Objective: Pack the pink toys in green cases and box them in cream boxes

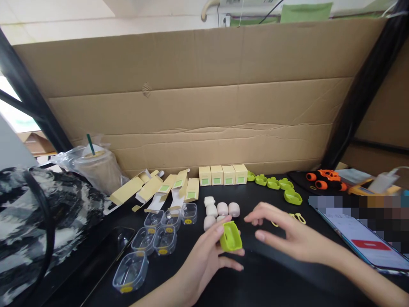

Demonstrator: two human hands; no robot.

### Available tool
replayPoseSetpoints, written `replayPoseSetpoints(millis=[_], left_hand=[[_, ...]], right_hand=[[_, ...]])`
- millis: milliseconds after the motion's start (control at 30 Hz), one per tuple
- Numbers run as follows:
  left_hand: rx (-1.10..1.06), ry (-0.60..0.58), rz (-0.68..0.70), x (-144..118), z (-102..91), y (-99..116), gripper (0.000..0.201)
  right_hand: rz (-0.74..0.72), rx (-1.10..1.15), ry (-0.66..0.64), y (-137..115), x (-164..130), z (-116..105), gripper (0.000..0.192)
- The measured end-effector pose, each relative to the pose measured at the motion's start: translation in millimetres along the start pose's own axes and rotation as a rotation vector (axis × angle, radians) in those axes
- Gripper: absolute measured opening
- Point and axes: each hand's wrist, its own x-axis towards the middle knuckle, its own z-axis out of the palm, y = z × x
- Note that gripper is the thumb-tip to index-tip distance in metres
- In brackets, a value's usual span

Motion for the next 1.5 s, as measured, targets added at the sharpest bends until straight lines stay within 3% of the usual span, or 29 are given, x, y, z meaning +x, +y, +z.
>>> replayPoseSetpoints(millis=[167,367,500,567,667,800,933,1067,1300,1500], left_hand=[[-0.128,-0.075,-0.039,4.5,-9.7,-4.5,0.058],[-0.205,-0.113,0.000,2.5,-4.4,-2.4,0.028],[-0.153,-0.058,0.005,-1.5,0.5,2.5,0.026],[-0.098,-0.023,0.043,-1.9,1.3,1.8,0.024],[-0.050,0.005,0.109,-0.5,2.1,-1.1,0.019],[-0.060,0.035,0.084,1.1,3.9,-3.8,0.028],[-0.049,0.104,0.063,1.0,4.5,-7.3,0.037],[-0.002,0.100,0.038,0.9,4.5,-11.6,0.037],[0.047,0.112,-0.009,0.5,6.3,-14.0,0.029],[0.023,0.117,-0.029,0.4,5.2,-16.7,0.031]], right_hand=[[0.206,-0.306,-0.099,45.1,-6.3,-24.5,0.024],[0.231,-0.284,-0.087,65.5,-8.0,-23.8,0.008],[0.240,-0.228,-0.020,53.8,-2.7,-19.8,0.008],[0.247,-0.117,0.114,40.2,1.2,-12.9,0.012],[0.236,0.263,0.424,13.7,7.0,3.3,0.020],[0.174,0.517,0.460,-14.1,9.8,23.9,0.011],[0.172,0.381,0.410,-22.1,7.3,36.8,0.005],[0.174,0.209,0.413,-20.4,5.0,44.1,0.003],[0.037,-0.016,0.404,-20.3,4.8,44.6,0.011],[0.019,-0.100,0.401,-20.6,5.3,43.6,0.012]])
